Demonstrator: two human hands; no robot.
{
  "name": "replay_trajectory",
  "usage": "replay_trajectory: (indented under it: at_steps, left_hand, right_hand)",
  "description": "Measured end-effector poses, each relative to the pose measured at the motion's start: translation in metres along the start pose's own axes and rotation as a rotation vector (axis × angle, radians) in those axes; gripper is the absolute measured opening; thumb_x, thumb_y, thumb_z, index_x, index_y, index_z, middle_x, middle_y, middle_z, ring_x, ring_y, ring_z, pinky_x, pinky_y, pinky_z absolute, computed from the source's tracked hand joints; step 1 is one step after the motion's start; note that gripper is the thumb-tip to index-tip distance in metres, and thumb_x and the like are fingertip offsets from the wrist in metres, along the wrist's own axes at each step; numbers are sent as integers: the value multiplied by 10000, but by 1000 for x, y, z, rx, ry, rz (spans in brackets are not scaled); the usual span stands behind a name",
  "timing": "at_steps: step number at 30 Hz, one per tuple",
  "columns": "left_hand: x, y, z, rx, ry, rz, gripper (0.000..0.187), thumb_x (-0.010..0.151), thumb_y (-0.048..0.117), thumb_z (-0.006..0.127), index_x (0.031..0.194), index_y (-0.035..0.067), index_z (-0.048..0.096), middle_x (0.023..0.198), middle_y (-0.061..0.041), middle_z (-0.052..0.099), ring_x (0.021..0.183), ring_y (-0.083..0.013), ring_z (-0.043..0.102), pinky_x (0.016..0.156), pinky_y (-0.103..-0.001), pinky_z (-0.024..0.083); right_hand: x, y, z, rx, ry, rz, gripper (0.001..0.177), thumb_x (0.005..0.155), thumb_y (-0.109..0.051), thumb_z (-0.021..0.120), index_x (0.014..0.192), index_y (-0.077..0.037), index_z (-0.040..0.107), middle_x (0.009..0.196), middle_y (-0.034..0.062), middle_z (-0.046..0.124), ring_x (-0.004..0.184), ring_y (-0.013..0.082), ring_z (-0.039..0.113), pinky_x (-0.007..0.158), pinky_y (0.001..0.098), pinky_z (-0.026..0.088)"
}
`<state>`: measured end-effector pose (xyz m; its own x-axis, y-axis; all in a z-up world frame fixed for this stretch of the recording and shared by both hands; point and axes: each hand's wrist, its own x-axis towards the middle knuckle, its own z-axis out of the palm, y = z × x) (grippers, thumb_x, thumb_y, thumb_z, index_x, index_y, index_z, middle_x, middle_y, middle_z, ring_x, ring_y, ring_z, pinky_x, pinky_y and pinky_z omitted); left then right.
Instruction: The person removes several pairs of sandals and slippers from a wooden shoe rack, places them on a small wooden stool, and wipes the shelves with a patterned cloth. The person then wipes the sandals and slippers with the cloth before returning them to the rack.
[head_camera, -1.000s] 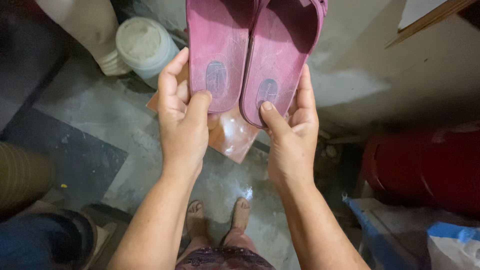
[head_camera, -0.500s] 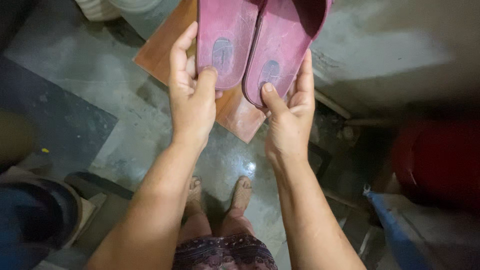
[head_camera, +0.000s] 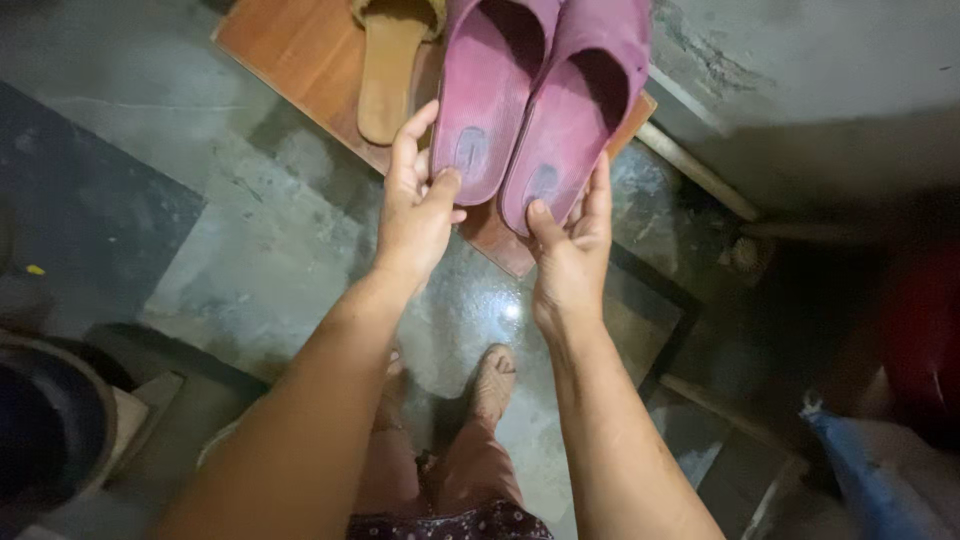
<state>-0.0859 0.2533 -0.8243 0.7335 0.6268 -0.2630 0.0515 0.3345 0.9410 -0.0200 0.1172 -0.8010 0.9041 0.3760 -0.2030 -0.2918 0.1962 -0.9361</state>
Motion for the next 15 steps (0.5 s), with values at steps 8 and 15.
replay_trajectory:
  at_steps: [8, 15]
  left_hand:
    - [33, -71, -1, 53, -14, -164, 650, 958, -33, 563, 1504, 255, 360, 1219, -31, 701, 981, -113, 669, 704, -306, 611]
    - [37, -99, -6, 232, -1, 217, 745, 911, -168, 584, 1522, 221, 409, 1246, -98, 668, 1088, -188, 671, 921, -319, 560]
  right_hand:
    - [23, 62, -37, 4, 61, 163, 795, 923, 126, 536, 1608, -184, 278, 1445, 79, 574, 1193, 229, 646, 912, 374, 592]
    - [32, 68, -41, 23, 108, 254, 792, 925, 124, 530, 1590, -248, 316, 1407, 54, 603, 1141, 236, 661, 830, 359, 595]
